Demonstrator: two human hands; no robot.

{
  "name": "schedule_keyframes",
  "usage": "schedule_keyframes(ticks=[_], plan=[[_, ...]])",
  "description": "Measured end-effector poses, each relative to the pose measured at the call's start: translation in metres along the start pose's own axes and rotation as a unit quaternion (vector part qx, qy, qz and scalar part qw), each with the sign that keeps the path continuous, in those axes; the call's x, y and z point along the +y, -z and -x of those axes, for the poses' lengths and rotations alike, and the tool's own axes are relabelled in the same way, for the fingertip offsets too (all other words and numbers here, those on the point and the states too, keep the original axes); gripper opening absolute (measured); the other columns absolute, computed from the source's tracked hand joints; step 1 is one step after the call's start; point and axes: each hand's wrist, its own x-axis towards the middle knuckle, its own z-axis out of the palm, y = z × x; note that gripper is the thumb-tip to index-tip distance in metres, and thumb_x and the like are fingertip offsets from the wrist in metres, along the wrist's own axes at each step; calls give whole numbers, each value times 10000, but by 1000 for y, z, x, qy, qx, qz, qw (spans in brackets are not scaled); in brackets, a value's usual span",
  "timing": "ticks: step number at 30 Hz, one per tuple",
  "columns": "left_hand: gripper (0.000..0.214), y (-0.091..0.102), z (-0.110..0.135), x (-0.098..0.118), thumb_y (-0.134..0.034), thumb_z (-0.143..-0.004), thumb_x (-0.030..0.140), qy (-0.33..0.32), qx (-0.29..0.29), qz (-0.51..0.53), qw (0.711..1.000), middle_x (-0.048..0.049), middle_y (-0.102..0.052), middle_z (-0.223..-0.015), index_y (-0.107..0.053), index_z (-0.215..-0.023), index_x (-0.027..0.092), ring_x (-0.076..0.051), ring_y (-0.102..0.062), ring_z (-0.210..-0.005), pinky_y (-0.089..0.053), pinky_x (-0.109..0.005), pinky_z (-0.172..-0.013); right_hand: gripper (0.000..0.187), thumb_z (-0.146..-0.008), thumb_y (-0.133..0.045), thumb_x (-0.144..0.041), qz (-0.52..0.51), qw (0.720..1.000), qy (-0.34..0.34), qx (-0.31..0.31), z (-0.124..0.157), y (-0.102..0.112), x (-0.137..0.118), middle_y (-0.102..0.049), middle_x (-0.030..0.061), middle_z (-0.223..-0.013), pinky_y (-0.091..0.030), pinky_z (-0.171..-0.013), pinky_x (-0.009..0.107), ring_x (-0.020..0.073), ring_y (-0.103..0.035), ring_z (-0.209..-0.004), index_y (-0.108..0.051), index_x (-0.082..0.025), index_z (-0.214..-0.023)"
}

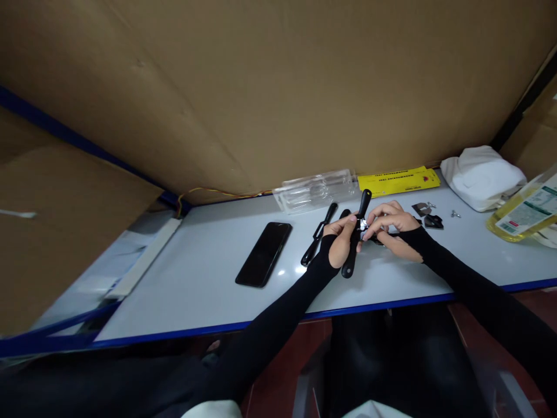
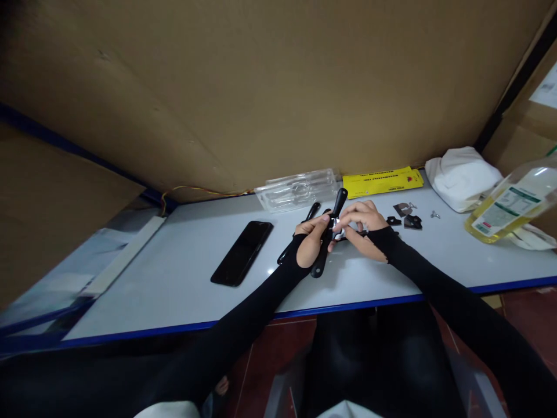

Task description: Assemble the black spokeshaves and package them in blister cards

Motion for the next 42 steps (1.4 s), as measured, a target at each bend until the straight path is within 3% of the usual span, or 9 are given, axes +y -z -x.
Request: schedule_keyframes(ticks=[3, 7, 14, 19, 22, 28, 34, 39, 42], plan=[[669, 1, 1, 0, -782, -841, 673, -14, 1, -10, 1000, 1, -622, -541, -809, -1161, 87, -117, -518, -366, -352, -240, -380, 247, -903, -766, -268, 12, 999, -15, 33, 0, -6, 5, -675, 96, -1067, -518, -696, 341, 245, -552, -955, -820, -285, -1144], [652, 0, 4, -3, -751, -876, 677, -15, -7, -29, 999, -9, -651, -574, -812, -1170, 98, -111, -515, -365, -345, -240, -384, 231, -950, -635, -163, 35, 998, -5, 51, -1, -9, 3, -676, 78, -1021, -506, -737, 346, 224, -533, -905, -830, -286, -957], [632, -3, 5, -9, -758, -860, 683, 2, -24, -16, 1000, 2, -621, -550, -825, -1135, 117, -120, -508, -382, -362, -245, -398, 102, -889, -777, -279, 23, 1000, -15, 1, -1, 2, -7, -692, 70, -987, -492, -744, 354, 213, -537, -869, -729, -229, -815], [565, -3, 6, -8, -714, -904, 673, -20, -34, -38, 998, 3, -607, -545, -842, -1069, 148, -125, -497, -394, -375, -258, -419, 193, -831, -857, -321, 41, 998, -26, 28, 0, -2, -4, -689, 88, -1040, -510, -768, 374, 259, -565, -989, -742, -239, -962], [586, -4, 5, -6, -752, -863, 688, -18, -20, -23, 999, 1, -617, -553, -839, -1065, 145, -123, -494, -389, -373, -262, -418, 29, -890, -800, -266, 55, 998, -2, 20, 1, -4, -4, -709, 81, -1020, -508, -815, 387, 279, -546, -1071, -778, -265, -871], [637, -1, 2, -2, -781, -826, 689, 6, -2, -14, 1000, 6, -595, -496, -822, -1058, 97, -112, -476, -367, -356, -247, -409, 103, -808, -788, -160, 58, 998, -6, 5, 3, 1, -6, -698, 86, -1173, -500, -951, 448, 296, -529, -1140, -735, -237, -853], [665, -2, 3, -4, -772, -833, 694, -4, 3, -9, 1000, -10, -651, -568, -805, -1112, 91, -115, -506, -367, -356, -251, -397, 104, -881, -746, -172, 70, 997, -25, 28, 0, -2, -8, -720, 80, -1107, -510, -799, 384, 286, -544, -1077, -780, -270, -884], [618, -3, 5, -5, -767, -850, 679, -11, -7, -25, 1000, 13, -610, -518, -819, -1072, 105, -113, -491, -364, -347, -250, -398, 232, -860, -753, -151, 74, 997, 1, 19, 1, -2, -13, -709, 79, -1146, -503, -935, 464, 280, -546, -1060, -813, -283, -1041], [631, -3, 4, -5, -764, -845, 688, -14, 5, -21, 1000, 15, -601, -499, -819, -1072, 102, -114, -488, -365, -350, -247, -404, 165, -887, -721, -137, 58, 998, -10, -7, 2, -2, -13, -705, 84, -1118, -511, -852, 411, 280, -529, -1084, -818, -270, -881]])
